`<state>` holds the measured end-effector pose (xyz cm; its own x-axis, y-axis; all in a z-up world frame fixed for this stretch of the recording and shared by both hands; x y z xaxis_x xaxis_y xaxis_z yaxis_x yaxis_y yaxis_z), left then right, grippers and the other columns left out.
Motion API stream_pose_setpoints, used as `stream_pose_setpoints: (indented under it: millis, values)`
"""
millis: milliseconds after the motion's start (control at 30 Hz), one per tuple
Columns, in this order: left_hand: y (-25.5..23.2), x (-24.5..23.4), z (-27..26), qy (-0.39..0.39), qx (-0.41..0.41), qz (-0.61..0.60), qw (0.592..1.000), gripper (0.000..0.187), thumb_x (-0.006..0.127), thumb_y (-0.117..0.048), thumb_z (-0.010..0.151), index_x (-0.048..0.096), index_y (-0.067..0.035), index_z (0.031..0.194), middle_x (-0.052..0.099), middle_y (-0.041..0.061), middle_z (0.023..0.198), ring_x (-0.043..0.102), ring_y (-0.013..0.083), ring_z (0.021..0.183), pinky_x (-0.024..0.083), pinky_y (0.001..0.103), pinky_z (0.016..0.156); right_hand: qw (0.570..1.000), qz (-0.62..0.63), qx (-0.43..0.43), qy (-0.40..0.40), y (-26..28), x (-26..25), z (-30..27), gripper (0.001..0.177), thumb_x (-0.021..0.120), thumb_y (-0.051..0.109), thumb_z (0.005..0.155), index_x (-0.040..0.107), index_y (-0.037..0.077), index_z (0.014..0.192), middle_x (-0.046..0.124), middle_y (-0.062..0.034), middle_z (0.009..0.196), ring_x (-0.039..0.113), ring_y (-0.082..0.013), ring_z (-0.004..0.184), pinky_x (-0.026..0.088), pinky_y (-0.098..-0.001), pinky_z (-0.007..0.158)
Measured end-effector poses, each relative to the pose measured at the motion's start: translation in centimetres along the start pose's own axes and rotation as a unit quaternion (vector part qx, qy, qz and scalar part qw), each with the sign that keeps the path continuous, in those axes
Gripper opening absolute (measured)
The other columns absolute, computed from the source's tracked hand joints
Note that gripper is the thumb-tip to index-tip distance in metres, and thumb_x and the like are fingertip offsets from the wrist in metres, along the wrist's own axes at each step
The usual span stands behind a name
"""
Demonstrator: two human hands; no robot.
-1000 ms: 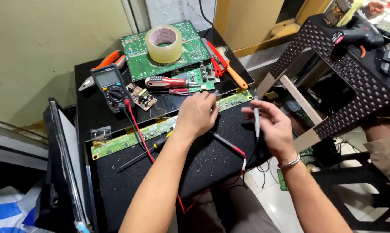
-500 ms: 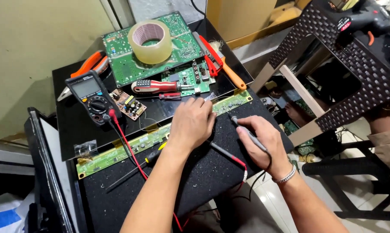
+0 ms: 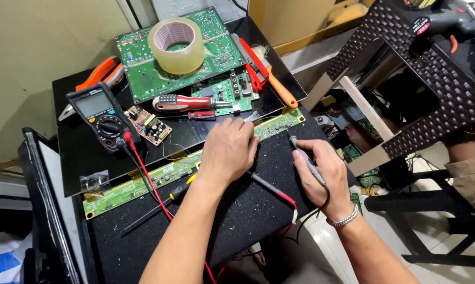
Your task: Soldering electronic components onto a circuit board at a repair bench.
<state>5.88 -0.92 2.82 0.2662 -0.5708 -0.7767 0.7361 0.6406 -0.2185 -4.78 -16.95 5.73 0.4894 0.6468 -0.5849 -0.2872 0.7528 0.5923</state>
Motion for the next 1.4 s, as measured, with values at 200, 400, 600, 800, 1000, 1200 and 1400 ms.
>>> stream_pose_setpoints:
  millis: [200, 400, 600, 800, 1000, 1200, 1400]
  values:
    - [-0.1, 0.0, 0.0, 0.010, -0.002, -0.004, 1.000, 0.021, 0.066, -0.031, 0.087, 0.056, -0.015, 0.078, 0.055, 0.006, 0.074, 0.063, 0.0316, 0.077, 0.050, 0.043, 0.063, 0.999, 0.013, -0.029, 0.032, 1.0, 0.3, 0.3, 0.017, 0.068, 0.016, 0.097, 0.074, 0.004, 0.109, 0.070, -0.0152, 0.086, 0.069, -0.0369, 0.077, 0.056, -0.0419, 0.068]
    - [-0.1, -0.1, 0.0, 0.006, 0.000, -0.003, 1.000, 0.020, 0.066, -0.030, 0.087, 0.056, -0.016, 0.078, 0.055, 0.005, 0.074, 0.063, 0.0312, 0.077, 0.050, 0.043, 0.063, 0.998, 0.012, -0.048, 0.027, 1.2, 0.4, 0.2, 0.015, 0.066, 0.011, 0.098, 0.072, 0.002, 0.107, 0.072, -0.0156, 0.086, 0.069, -0.0372, 0.077, 0.057, -0.0420, 0.067]
    - [0.1, 0.0, 0.0, 0.007, -0.004, -0.002, 1.000, 0.020, 0.065, -0.030, 0.088, 0.056, -0.016, 0.078, 0.055, 0.005, 0.075, 0.063, 0.0312, 0.078, 0.050, 0.042, 0.064, 1.000, 0.001, -0.004, -0.004, -0.5, 0.0, -0.3, 0.015, 0.066, 0.012, 0.099, 0.073, 0.003, 0.109, 0.072, -0.0167, 0.090, 0.069, -0.0373, 0.080, 0.056, -0.0432, 0.069]
    - [0.2, 0.2, 0.0, 0.007, -0.005, 0.002, 1.000, 0.020, 0.065, -0.030, 0.088, 0.055, -0.016, 0.078, 0.055, 0.004, 0.074, 0.063, 0.0303, 0.077, 0.050, 0.042, 0.064, 0.995, -0.007, 0.098, -0.015, -3.4, -0.9, -0.2, 0.013, 0.071, 0.014, 0.095, 0.077, 0.009, 0.106, 0.075, -0.0142, 0.089, 0.072, -0.0353, 0.083, 0.056, -0.0423, 0.074]
    - [0.3, 0.5, -0.3, 0.010, -0.007, 0.003, 1.000, 0.020, 0.066, -0.031, 0.088, 0.056, -0.016, 0.078, 0.056, 0.005, 0.074, 0.063, 0.0307, 0.077, 0.050, 0.042, 0.064, 0.991, -0.022, 0.122, -0.041, -5.3, -2.2, 0.4, 0.013, 0.070, 0.014, 0.097, 0.077, 0.011, 0.108, 0.074, -0.0123, 0.085, 0.070, -0.0298, 0.081, 0.055, -0.0425, 0.075]
    - [0.3, 0.6, -0.1, 0.018, -0.013, 0.002, 1.000, 0.021, 0.065, -0.032, 0.088, 0.056, -0.016, 0.078, 0.057, 0.005, 0.075, 0.064, 0.0302, 0.078, 0.050, 0.041, 0.065, 0.994, -0.023, 0.094, -0.042, -4.3, -2.0, 0.2, 0.011, 0.071, 0.010, 0.094, 0.078, 0.012, 0.101, 0.073, -0.0091, 0.079, 0.070, -0.0267, 0.075, 0.056, -0.0380, 0.074]
    - [0.3, 0.6, -0.1, 0.022, -0.014, 0.004, 1.000, 0.021, 0.065, -0.032, 0.089, 0.056, -0.017, 0.078, 0.056, 0.004, 0.075, 0.063, 0.0298, 0.078, 0.050, 0.041, 0.065, 0.992, -0.023, 0.099, -0.080, -4.4, -2.7, 0.1, 0.012, 0.068, 0.008, 0.097, 0.077, 0.008, 0.105, 0.072, -0.0103, 0.079, 0.069, -0.0270, 0.077, 0.056, -0.0391, 0.076]
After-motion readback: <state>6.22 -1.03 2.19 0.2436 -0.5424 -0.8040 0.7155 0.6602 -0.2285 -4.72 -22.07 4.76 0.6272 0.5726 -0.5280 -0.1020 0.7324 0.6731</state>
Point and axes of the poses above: each hand's wrist, its own z-axis towards the middle knuckle, its own x-axis out of the palm, y = z × x, the point moved 7 cm from there along z, towards the middle knuckle
